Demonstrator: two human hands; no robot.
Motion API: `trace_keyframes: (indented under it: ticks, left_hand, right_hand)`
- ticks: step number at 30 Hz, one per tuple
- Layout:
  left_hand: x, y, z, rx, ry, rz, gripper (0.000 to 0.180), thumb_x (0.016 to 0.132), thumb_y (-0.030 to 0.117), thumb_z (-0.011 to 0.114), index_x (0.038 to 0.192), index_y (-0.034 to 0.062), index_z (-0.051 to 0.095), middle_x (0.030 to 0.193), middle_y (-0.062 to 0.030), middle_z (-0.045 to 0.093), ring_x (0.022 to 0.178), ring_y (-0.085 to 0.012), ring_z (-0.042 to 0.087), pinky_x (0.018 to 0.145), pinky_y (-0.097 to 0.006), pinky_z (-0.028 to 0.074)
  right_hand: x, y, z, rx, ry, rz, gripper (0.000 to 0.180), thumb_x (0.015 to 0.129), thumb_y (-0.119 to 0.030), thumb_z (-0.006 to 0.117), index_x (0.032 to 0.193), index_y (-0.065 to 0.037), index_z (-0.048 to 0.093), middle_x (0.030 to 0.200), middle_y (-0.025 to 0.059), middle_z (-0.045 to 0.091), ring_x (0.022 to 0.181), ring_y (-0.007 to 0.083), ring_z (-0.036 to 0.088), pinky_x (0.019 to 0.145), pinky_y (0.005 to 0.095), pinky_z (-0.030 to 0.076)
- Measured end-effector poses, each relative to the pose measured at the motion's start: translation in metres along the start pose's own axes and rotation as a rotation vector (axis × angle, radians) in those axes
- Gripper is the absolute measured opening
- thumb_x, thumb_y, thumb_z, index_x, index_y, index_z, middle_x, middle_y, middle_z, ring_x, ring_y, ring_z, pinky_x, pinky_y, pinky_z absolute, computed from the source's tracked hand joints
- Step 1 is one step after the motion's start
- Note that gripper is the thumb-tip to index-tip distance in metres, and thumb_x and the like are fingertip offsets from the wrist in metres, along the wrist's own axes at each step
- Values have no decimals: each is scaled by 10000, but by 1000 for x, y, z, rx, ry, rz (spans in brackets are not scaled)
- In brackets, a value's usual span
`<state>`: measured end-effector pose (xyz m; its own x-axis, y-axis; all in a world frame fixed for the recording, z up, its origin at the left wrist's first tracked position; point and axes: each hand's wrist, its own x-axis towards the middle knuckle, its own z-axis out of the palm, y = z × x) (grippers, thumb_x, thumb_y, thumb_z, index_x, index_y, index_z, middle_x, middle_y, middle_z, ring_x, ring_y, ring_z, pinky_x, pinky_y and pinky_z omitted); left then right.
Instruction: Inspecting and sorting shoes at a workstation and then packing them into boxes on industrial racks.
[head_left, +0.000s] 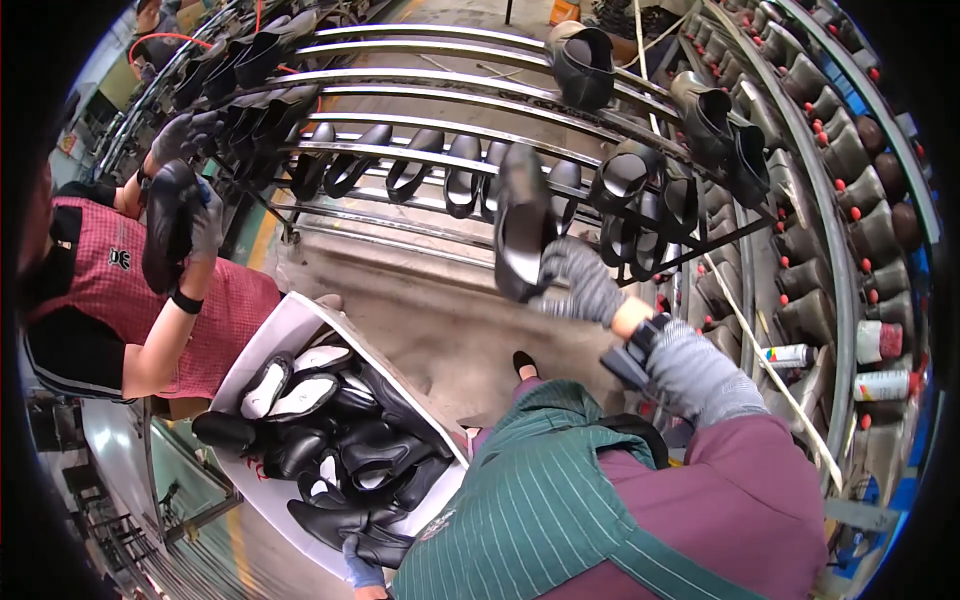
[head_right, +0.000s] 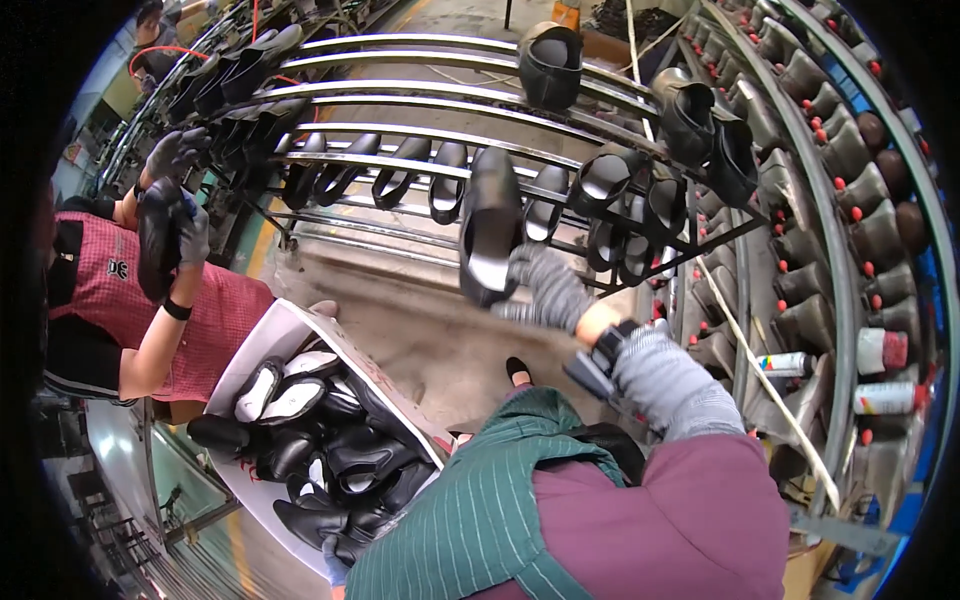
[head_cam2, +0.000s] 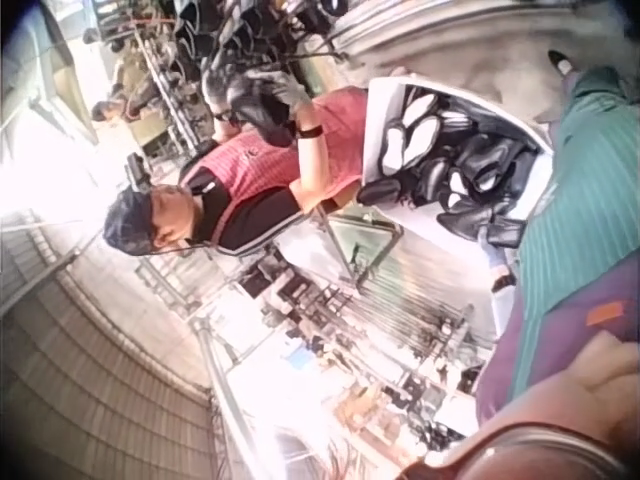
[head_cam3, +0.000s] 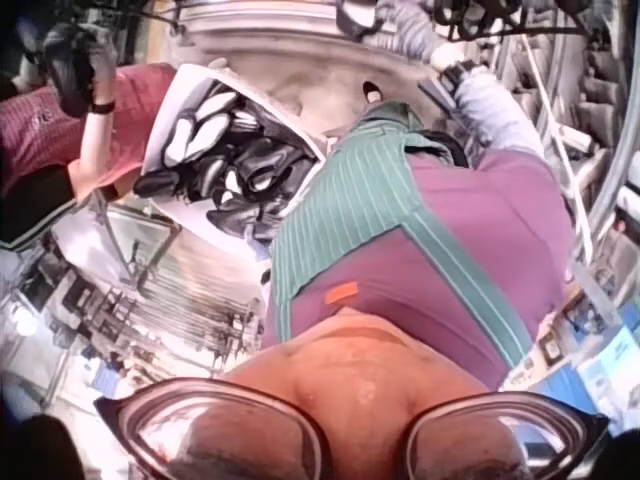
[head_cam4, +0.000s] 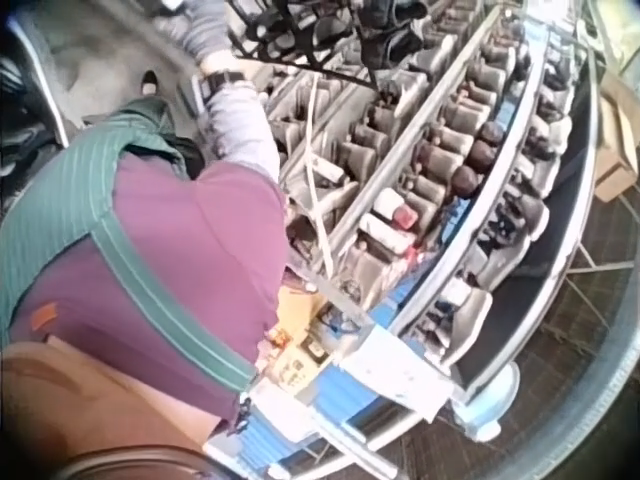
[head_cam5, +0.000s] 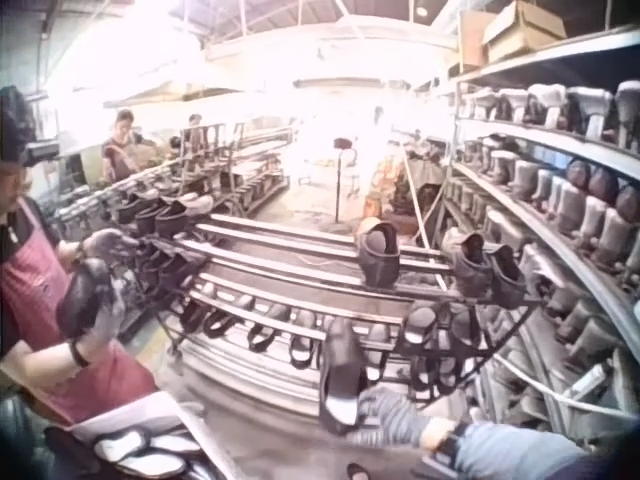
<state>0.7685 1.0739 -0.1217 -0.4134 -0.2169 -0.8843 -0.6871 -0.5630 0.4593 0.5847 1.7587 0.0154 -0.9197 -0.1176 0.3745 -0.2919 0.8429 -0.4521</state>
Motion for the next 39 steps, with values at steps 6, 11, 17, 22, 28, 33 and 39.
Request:
trace_keyframes:
  ticks: [6,11,17,22,28,33,39]
  left_hand:
    - [-45,-52,54,116,114,135,458,767,200,683,1143,-30,562,998,-95,637,863,-218,616,770,-334,513]
    - [-93,-72,142,704,366,421,587,732,230,732,1206,-41,516,1082,-171,583,932,-288,569,839,-375,460]
    - [-164,-75,245,1333,574,1032,714,561,190,810,1171,12,484,1209,-286,413,1095,-447,438,975,-461,380]
    - [-201,-34,289,1499,412,1593,710,535,262,846,1128,37,528,1226,-258,422,1078,-437,491,887,-450,464]
    - [-196,12,298,1495,-3,2143,570,710,126,724,1230,111,491,1294,-203,419,1129,-418,492,922,-469,433]
    - [-193,34,291,1371,-233,2144,442,772,120,644,1194,103,512,1268,-215,462,1112,-429,513,936,-507,433]
    - [-191,32,295,1426,-187,2037,570,668,184,735,1175,98,488,1212,-192,507,1116,-380,518,909,-492,453]
  right_hand:
    - [10,119,-40,-346,-180,445,682,731,-581,634,1047,24,610,1126,199,574,1076,366,522,935,404,419]
    - [-57,143,-72,-226,-180,412,686,665,-559,706,1027,18,618,1109,190,568,1089,351,511,939,397,424]
    - [-23,202,-67,-137,-136,338,596,644,-451,753,1030,-18,614,1079,173,563,1008,330,539,915,386,427]
    - [15,154,-77,-871,-70,94,561,711,-409,713,1126,-50,600,1150,197,582,1091,358,532,924,433,413]
    - [13,-5,-14,1685,-945,875,714,842,-687,427,1198,-85,569,1004,124,640,642,145,554,609,260,464]
    - [20,-49,7,2444,-680,1077,437,845,-521,591,1051,-139,635,940,75,677,546,123,562,539,229,466]
    - [13,-63,-44,2347,-249,569,376,857,-405,605,1067,-95,625,1074,59,635,920,197,619,810,337,500]
